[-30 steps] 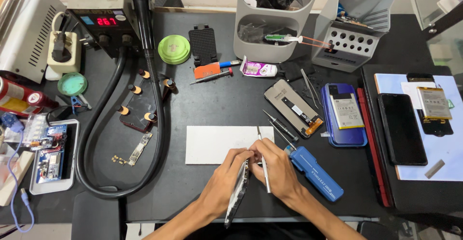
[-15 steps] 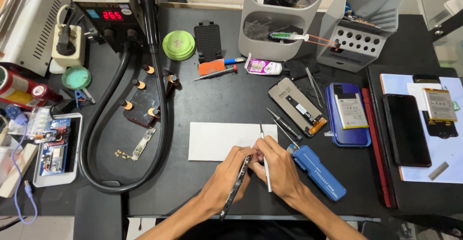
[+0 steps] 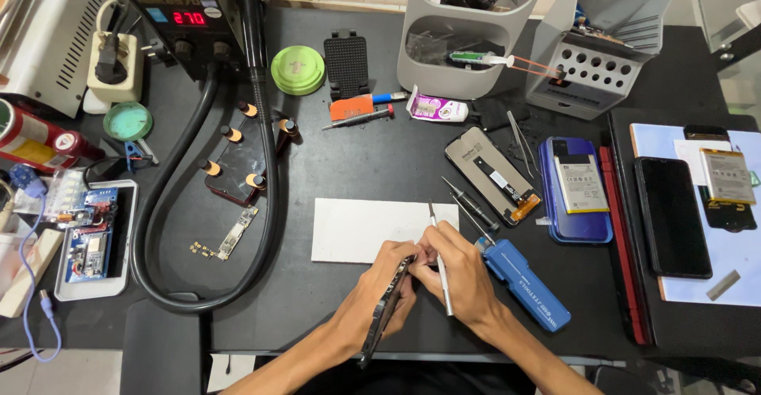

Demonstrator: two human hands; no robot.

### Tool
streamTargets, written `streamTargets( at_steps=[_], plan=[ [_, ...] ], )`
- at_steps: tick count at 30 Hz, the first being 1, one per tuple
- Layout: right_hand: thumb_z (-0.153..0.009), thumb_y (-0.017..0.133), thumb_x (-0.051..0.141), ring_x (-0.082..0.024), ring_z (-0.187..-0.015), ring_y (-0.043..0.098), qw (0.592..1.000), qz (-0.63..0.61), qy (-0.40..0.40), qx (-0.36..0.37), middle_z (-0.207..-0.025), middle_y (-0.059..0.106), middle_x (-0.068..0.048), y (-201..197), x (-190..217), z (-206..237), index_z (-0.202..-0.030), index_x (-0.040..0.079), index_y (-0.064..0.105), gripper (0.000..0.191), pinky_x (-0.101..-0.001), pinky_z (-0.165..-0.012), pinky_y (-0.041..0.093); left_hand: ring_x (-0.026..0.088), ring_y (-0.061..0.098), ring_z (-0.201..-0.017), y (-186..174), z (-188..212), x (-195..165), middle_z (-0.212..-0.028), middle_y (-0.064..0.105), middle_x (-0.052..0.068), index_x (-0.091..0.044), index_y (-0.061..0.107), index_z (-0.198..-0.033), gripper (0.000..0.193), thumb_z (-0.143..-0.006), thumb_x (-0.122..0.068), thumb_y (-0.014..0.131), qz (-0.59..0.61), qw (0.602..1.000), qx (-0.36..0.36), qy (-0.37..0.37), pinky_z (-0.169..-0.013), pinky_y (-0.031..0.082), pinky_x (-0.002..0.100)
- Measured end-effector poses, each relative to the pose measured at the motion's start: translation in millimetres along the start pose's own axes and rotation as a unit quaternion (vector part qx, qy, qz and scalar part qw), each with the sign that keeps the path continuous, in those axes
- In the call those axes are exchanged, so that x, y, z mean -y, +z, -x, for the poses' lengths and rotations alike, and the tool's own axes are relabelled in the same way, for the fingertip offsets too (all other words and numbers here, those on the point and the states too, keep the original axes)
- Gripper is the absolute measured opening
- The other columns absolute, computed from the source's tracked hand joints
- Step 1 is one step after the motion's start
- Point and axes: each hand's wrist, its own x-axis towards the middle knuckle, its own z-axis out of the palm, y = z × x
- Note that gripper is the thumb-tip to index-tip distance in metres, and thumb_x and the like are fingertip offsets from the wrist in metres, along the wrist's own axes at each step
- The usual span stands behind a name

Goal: The person uses a white plastic spudger to pry and separate the screen assembly from the smartphone frame along the edges. They then switch to a blue hot air gun to apply heat to the frame and continue prying to loosen adhesive. The phone remains disassembled on the workbench throughout the clip.

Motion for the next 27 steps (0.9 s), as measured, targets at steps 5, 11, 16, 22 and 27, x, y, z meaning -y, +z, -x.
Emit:
streamTargets(
  at_steps=[5,11,16,22,27],
  plan=[
    [-0.076,0.072,0.002,-0.023,-0.066,0.066,1.0,0.018,0.002,-0.023,-0.081,0.056,-0.011,1.7,-2.6,-0.5,-0.082,-0.001,0.058,0.016,-0.0333,-0.056,0.052,0.022,0.066,-0.08,2.1,-1.6,1.4,-0.124,0.054,0.015,0.003,0.053,-0.132,0.044,-0.09,0.014,0.06,0.011,0.998,-0.034,0.049,-0.07,0.054,0.031],
    [-0.08,0.069,0.001,-0.024,-0.067,0.065,0.998,0.019,-0.029,-0.049,-0.081,0.056,-0.011,-2.5,1.2,-5.1,-0.083,-0.001,0.057,0.012,-0.0344,-0.059,0.052,0.013,0.07,-0.084,-5.3,-6.1,-2.4,-0.106,0.065,0.009,0.002,0.059,-0.125,0.034,-0.091,0.004,0.062,0.058,0.996,-0.069,-0.013,-0.075,0.058,0.025],
    [-0.089,0.065,0.004,-0.027,-0.066,0.067,0.999,0.034,-0.027,-0.014,-0.077,0.062,-0.013,-10.1,10.3,-19.0,-0.092,0.0,0.059,0.008,-0.0389,-0.061,0.052,0.011,0.068,-0.078,-22.1,-7.4,9.9,-0.089,0.067,0.004,-0.001,0.059,-0.127,0.036,-0.091,-0.001,0.058,0.132,0.979,-0.095,-0.119,-0.072,0.057,0.027],
    [-0.1,0.047,0.015,-0.033,-0.069,0.072,0.995,0.092,0.018,0.034,-0.071,0.069,-0.014,-14.8,28.6,-55.9,-0.11,0.004,0.06,0.02,-0.0439,-0.064,0.053,0.018,0.07,-0.089,-59.1,-11.4,26.2,-0.107,0.072,0.012,0.007,0.062,-0.132,0.053,-0.081,-0.002,0.055,0.343,0.909,-0.137,-0.194,-0.086,0.056,0.03],
    [-0.098,0.062,0.036,-0.04,-0.067,0.069,0.956,0.255,0.117,0.085,-0.064,0.067,-0.019,-6.9,32.9,-77.4,-0.102,0.009,0.071,0.029,-0.0478,-0.063,0.052,0.022,0.067,-0.105,-78.5,-15.5,25.2,-0.118,0.07,0.016,0.009,0.06,-0.134,0.069,-0.068,-0.004,0.045,0.44,0.862,-0.141,-0.208,-0.094,0.055,0.034]
  ],
)
